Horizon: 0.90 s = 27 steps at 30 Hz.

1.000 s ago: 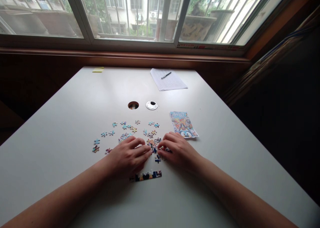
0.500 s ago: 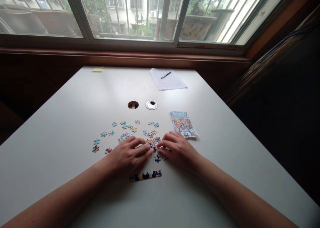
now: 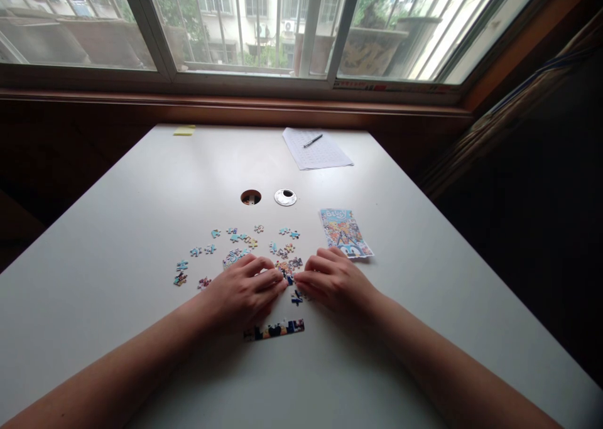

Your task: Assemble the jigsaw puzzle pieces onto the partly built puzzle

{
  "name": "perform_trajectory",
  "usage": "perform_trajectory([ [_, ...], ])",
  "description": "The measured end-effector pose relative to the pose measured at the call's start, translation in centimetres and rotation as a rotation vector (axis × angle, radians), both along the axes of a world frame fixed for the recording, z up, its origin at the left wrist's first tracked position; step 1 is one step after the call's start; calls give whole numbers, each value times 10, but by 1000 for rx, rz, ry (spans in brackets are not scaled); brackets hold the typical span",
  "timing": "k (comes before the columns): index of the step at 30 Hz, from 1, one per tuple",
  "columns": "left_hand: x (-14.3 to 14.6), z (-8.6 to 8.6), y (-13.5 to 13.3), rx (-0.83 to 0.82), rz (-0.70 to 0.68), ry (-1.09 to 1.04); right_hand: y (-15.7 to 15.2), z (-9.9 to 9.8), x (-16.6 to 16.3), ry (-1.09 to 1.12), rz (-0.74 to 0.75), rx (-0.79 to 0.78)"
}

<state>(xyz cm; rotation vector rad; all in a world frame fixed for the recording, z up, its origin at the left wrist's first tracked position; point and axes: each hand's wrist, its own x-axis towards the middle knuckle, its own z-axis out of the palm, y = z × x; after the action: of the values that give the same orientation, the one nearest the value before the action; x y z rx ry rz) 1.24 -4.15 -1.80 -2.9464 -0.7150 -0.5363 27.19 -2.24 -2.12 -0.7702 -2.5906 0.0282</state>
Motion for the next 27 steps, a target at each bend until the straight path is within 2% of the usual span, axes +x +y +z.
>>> perform_trajectory([
  [6, -5, 0, 1, -6, 36, -64, -8, 13, -2, -168, 20, 108],
  [11, -15, 3, 6, -19, 169, -260, -11, 14, -4, -206, 18, 100],
  [16, -21, 3, 13, 5, 279, -463, -7, 7, 1, -42, 18, 42],
  [20, -24, 4, 18, 16, 366, -574, -1, 2, 7, 113, -50, 9],
  [27, -29, 7, 19, -51, 459, -707, 0, 2, 8, 114, 4, -52],
])
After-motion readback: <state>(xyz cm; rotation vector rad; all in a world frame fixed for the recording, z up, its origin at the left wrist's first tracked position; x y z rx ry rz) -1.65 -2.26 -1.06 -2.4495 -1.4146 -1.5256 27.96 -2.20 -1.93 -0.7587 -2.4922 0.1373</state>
